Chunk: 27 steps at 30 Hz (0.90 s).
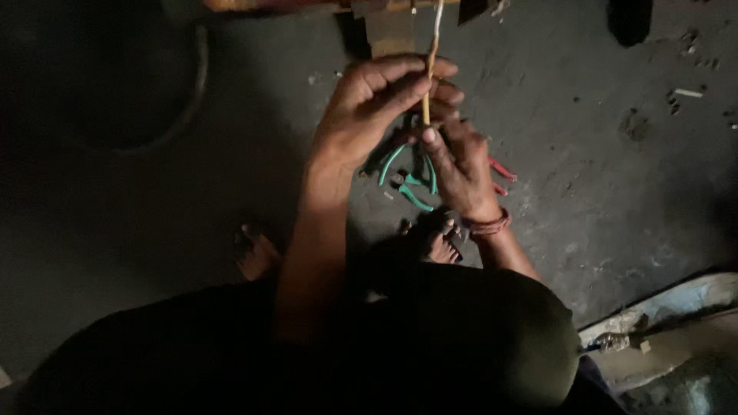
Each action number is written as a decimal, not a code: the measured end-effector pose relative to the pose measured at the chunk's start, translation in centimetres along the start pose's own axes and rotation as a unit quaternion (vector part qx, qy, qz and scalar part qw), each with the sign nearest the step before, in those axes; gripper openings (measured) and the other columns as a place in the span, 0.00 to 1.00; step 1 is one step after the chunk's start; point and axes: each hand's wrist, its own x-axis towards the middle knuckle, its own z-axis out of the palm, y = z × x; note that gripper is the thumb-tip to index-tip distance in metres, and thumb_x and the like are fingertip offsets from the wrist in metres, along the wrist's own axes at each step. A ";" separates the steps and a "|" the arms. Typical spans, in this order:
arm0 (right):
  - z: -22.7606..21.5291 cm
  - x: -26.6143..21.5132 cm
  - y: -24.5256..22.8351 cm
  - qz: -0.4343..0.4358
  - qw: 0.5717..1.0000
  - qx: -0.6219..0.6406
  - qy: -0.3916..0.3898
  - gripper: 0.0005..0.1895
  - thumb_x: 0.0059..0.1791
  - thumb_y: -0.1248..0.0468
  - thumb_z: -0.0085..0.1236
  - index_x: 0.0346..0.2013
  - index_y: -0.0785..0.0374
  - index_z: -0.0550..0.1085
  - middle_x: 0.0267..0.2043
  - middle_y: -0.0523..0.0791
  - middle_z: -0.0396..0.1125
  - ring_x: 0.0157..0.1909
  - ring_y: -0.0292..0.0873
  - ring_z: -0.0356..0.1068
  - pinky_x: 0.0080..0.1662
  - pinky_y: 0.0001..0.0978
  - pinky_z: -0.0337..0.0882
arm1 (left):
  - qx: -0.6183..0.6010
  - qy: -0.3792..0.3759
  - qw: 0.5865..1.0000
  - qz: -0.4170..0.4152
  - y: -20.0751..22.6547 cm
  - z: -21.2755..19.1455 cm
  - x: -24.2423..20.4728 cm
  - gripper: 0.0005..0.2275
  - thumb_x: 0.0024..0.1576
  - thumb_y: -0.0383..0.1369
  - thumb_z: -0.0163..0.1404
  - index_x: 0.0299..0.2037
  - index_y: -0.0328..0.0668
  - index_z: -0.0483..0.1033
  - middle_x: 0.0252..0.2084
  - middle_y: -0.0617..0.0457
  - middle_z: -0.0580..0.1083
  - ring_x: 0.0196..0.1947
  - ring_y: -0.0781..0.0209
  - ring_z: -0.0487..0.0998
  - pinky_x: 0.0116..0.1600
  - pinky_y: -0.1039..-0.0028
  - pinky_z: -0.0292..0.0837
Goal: The person sits on the floor and uses a knife to peel the outer layer off a thin bamboo stick. They rotate the stick and scrape the surface repeatedly, removing strips of material.
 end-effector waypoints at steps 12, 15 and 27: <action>0.8 -1.6 1.2 0.131 0.971 0.200 0.006 0.28 0.62 0.46 0.38 0.44 0.67 0.76 0.36 0.44 0.74 0.38 0.37 0.73 0.44 0.30 0.72 | 0.175 0.122 0.976 0.034 -1.9 1.6 -1.1 0.09 0.60 0.22 0.64 0.44 0.32 0.77 0.39 0.46 0.81 0.38 0.59 0.87 0.44 0.71 0.89; 0.6 -2.0 2.9 0.128 0.969 0.207 0.033 0.27 0.63 0.46 0.39 0.46 0.67 0.75 0.39 0.45 0.72 0.40 0.38 0.72 0.46 0.33 0.73 | 0.071 0.074 0.994 0.039 -2.4 1.7 -1.5 0.06 0.65 0.20 0.59 0.49 0.31 0.77 0.42 0.44 0.81 0.41 0.56 0.87 0.48 0.67 0.88; -5.3 -9.0 14.9 -0.062 0.910 -0.360 0.197 0.16 0.66 0.62 0.40 0.55 0.71 0.73 0.48 0.46 0.71 0.48 0.38 0.69 0.54 0.26 0.73 | 0.027 -0.019 0.999 0.035 -3.8 1.3 -2.9 0.05 0.69 0.22 0.58 0.50 0.30 0.75 0.46 0.40 0.80 0.42 0.53 0.87 0.46 0.67 0.91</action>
